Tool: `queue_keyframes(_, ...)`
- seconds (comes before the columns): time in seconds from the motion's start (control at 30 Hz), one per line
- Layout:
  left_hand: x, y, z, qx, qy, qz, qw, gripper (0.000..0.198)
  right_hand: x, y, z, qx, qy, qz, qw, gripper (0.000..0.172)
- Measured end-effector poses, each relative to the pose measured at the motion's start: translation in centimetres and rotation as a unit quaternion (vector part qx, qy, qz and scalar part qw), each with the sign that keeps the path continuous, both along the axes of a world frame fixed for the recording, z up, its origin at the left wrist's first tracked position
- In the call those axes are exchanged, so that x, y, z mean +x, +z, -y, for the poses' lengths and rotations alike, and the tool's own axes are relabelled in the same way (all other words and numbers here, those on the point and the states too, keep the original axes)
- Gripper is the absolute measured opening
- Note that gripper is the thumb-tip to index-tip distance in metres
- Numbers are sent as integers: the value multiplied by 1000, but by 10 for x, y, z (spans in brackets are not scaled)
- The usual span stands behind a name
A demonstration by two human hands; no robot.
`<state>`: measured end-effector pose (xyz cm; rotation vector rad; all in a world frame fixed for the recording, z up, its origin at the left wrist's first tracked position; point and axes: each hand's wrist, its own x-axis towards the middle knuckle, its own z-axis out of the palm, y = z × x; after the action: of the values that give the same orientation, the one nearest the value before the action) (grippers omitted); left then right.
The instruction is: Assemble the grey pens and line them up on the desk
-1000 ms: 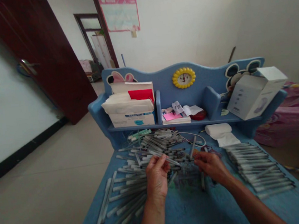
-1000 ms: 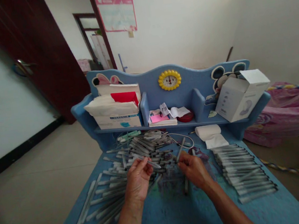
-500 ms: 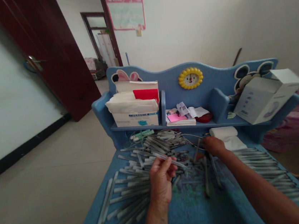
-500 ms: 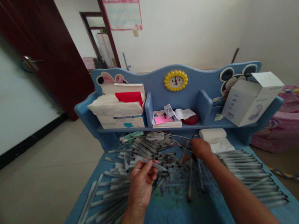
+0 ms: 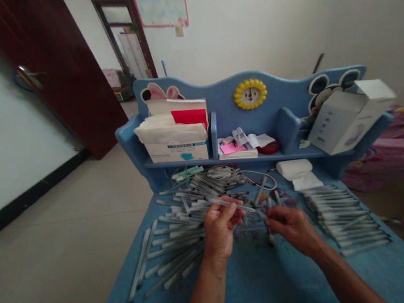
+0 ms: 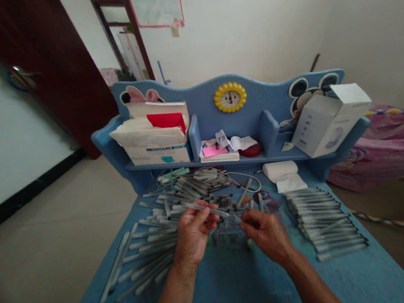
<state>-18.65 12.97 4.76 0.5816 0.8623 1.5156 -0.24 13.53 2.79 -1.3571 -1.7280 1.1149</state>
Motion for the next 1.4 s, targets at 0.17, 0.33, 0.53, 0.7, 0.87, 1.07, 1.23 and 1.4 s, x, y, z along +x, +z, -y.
queue_keyframes(0.17, 6, 0, 3, 20, -26, -32, 999, 20, -15, 4, 20, -66, -50, -129, 988, 17)
queue_keyframes(0.33, 7, -2, 3, 17, -34, -45, 998, 21, -12, 1, 21, -74, -97, -187, 975, 25)
queue_keyframes(0.53, 11, -3, 3, 25, -50, -60, 997, 20, -10, 5, 20, -61, -95, -187, 976, 24)
queue_keyframes(0.7, 12, -3, 2, 24, -53, -56, 997, 18, -9, 4, 21, -50, -93, -168, 980, 23)
queue_keyframes(0.87, 11, -3, 1, 9, -40, -58, 997, 20, -8, 0, 22, -51, -82, -149, 984, 20)
queue_keyframes(1.07, 13, -4, 2, 2, -90, -56, 994, 21, -14, 4, 25, -26, -91, -139, 986, 16)
queue_keyframes(1.23, 9, -3, 2, -15, -134, -35, 990, 22, -15, 5, 30, -38, -101, -178, 978, 16)
queue_keyframes(1.4, 2, -9, 0, -29, -154, -74, 985, 19, -15, 3, 37, -32, -93, -187, 977, 19)
